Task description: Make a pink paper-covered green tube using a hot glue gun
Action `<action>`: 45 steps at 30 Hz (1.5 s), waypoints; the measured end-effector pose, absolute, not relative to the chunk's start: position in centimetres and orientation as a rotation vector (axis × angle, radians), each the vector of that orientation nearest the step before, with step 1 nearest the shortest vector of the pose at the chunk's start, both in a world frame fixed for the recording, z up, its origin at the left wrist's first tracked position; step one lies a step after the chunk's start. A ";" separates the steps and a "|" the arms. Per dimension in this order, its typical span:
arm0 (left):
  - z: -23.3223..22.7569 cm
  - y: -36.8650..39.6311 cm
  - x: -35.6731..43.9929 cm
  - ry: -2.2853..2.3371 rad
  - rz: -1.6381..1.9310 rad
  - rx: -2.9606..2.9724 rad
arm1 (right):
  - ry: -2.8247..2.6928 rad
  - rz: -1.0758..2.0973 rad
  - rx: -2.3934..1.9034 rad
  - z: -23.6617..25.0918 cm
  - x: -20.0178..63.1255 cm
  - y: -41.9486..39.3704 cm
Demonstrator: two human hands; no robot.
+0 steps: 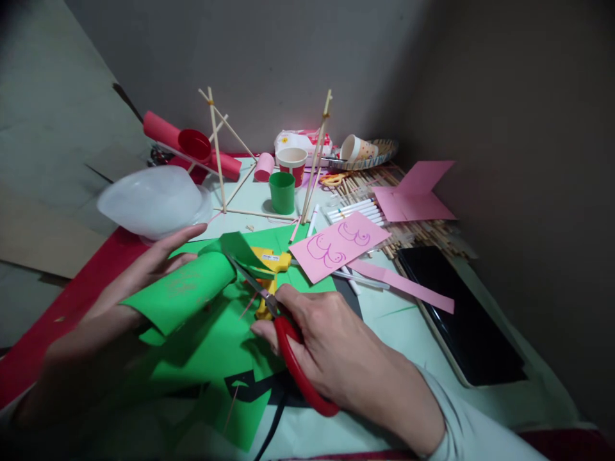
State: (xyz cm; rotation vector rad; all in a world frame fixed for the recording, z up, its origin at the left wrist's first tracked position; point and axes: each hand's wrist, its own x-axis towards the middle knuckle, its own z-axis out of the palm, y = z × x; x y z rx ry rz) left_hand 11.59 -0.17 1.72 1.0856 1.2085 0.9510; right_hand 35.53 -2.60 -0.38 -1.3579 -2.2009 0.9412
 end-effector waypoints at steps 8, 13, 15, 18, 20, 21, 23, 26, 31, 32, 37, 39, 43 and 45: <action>1.7 -0.1 10.7 1.359 0.930 1.447 | -2.228 0.862 -1.379 -0.6 35.4 -2.2; 1.0 -0.1 10.6 1.445 0.904 1.727 | -2.220 0.835 -1.424 -0.8 35.5 -2.1; 0.9 -0.1 10.5 1.467 0.895 1.768 | -2.236 0.841 -1.426 -0.8 35.6 -2.0; 1.0 -0.2 10.4 1.467 0.848 1.787 | -2.250 0.861 -1.412 -0.8 35.7 -1.9; 1.0 -0.3 10.3 1.439 0.810 1.789 | -2.256 0.865 -1.404 -0.8 35.6 -1.8; 1.0 -0.2 10.3 1.411 0.787 1.794 | -2.260 0.863 -1.401 -0.8 35.6 -1.8; 0.8 -0.2 10.2 1.370 0.748 1.822 | -2.263 0.863 -1.392 -0.8 35.6 -1.7; 0.5 0.0 9.9 1.362 0.710 1.886 | -2.254 0.861 -1.378 -0.9 35.8 -1.6; 0.4 0.2 9.3 1.332 0.751 1.880 | -2.271 0.897 -1.367 -1.1 35.9 -1.7; 0.4 0.3 9.2 1.338 0.772 1.864 | -2.268 0.911 -1.363 -1.1 35.8 -1.7; 1.1 0.3 9.7 1.386 0.807 1.723 | -2.246 0.999 -1.367 -1.0 35.6 -1.9; 1.6 0.2 10.2 1.418 0.823 1.605 | -2.232 1.034 -1.374 -1.0 35.6 -2.1; 2.4 0.3 10.9 1.445 0.860 1.415 | -2.212 1.045 -1.378 -0.9 35.6 -2.2; 2.6 0.4 10.9 1.440 0.881 1.383 | -2.222 1.025 -1.362 -0.8 35.5 -2.2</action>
